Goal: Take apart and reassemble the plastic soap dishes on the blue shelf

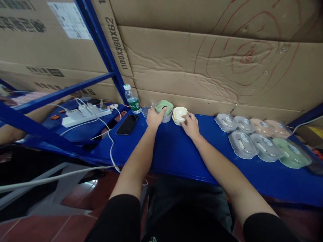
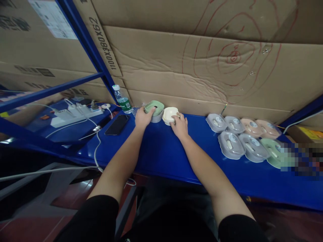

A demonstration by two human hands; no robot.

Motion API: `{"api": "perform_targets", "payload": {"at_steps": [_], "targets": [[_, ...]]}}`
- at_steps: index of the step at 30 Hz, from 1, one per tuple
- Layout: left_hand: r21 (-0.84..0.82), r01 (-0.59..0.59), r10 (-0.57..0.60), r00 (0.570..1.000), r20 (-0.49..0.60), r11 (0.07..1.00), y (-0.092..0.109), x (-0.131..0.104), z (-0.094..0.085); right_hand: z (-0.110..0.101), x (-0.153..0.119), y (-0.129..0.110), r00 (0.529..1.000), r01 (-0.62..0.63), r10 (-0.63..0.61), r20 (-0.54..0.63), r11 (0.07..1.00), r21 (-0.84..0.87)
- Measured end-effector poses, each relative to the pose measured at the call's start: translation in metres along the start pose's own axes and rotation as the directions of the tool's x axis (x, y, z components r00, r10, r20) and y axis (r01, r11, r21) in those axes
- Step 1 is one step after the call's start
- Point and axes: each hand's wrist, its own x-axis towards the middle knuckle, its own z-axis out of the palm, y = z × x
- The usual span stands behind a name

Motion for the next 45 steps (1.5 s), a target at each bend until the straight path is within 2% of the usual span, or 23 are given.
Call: {"api": "perform_targets", "payload": {"at_steps": [8,15,24,37,45], "targets": [[0.152,-0.027,0.020,0.999,0.048,0.988,0.006,-0.005,0.000,0.002,0.003,0.000,0.992,-0.116,0.115,0.044,0.993,0.014],[0.246,-0.084,0.060,0.993,0.103,0.966,0.008,-0.011,-0.002,-0.004,0.003,-0.005,0.989,-0.136,0.138,0.042,0.989,-0.055],[0.212,-0.086,0.069,0.994,0.090,0.973,0.008,-0.011,0.000,-0.003,0.001,-0.004,0.996,-0.087,0.087,0.032,0.996,-0.007],[0.172,-0.094,0.094,0.996,0.006,0.981,0.008,-0.011,0.002,-0.004,0.001,-0.004,0.992,-0.125,0.125,0.032,0.992,-0.013],[0.209,-0.086,0.076,0.995,0.058,0.974,0.009,-0.013,0.000,-0.003,0.001,-0.004,0.993,-0.115,0.115,0.025,0.993,-0.024]]}}
